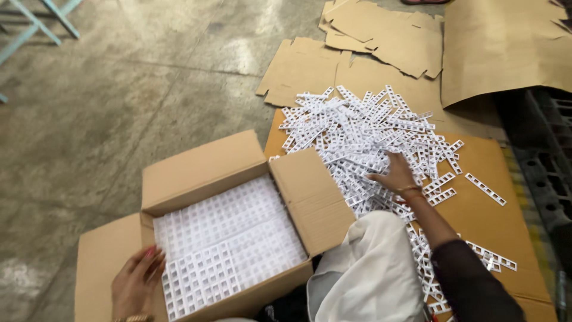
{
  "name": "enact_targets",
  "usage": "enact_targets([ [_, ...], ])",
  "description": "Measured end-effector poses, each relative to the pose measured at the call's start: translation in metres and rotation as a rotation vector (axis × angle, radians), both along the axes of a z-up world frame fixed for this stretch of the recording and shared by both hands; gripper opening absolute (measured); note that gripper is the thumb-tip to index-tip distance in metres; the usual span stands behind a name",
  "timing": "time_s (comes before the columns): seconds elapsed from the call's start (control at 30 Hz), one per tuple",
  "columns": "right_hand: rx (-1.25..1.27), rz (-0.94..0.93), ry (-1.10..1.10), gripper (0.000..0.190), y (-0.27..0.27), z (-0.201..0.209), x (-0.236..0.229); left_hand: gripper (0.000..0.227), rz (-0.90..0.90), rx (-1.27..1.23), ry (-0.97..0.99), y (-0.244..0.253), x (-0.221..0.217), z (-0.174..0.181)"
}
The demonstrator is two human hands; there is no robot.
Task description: The person sits on the floor and repeatedly picks up small white plastic grid pieces from a pile, places them into a cardboard box lined with bubble wrap, and arranges them in rows. The person occasionally adjusts the bubble wrap and continues filling the box with the plastic parts.
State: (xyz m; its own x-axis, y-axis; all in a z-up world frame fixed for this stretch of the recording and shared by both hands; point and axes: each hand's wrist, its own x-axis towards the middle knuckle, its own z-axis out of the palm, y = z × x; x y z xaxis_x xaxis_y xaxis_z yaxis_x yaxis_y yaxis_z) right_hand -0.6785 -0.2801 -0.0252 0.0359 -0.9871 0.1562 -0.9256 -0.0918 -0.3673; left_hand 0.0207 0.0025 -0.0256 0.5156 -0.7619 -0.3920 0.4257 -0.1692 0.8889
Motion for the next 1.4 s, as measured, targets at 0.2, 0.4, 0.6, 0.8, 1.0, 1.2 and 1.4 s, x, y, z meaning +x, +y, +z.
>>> enact_targets([
  [0.2,0.174,0.247,0.416,0.135,-0.082,0.004,0.066,0.029,0.052,0.154,0.124,0.0,0.013,0.017],
  [0.4,0.182,0.033,0.44,0.087,-0.062,0.013,0.095,0.028,0.081,0.227,0.039,0.003,0.013,0.019],
  [0.6,0.156,0.008,0.357,0.059,-0.032,0.022,0.097,0.027,0.044,0.196,-0.008,-0.004,0.008,0.014],
  [0.8,-0.062,0.075,0.452,0.026,-0.038,-0.022,0.099,0.026,0.046,0.12,-0.018,-0.013,-0.027,0.035],
  [1.0,-0.082,0.057,0.043,0.027,-0.042,-0.023,0.056,0.029,0.12,0.169,-0.01,-0.005,-0.032,0.032],
  [1.2,-0.127,-0.117,-0.578,0.03,-0.029,0.001,0.003,0.031,0.088,0.14,-0.009,-0.009,-0.024,0.011],
  [1.4,0.308,-0.148,-1.305,0.022,-0.017,0.008,-0.025,0.029,0.001,0.119,-0.025,-0.008,-0.024,-0.001],
])
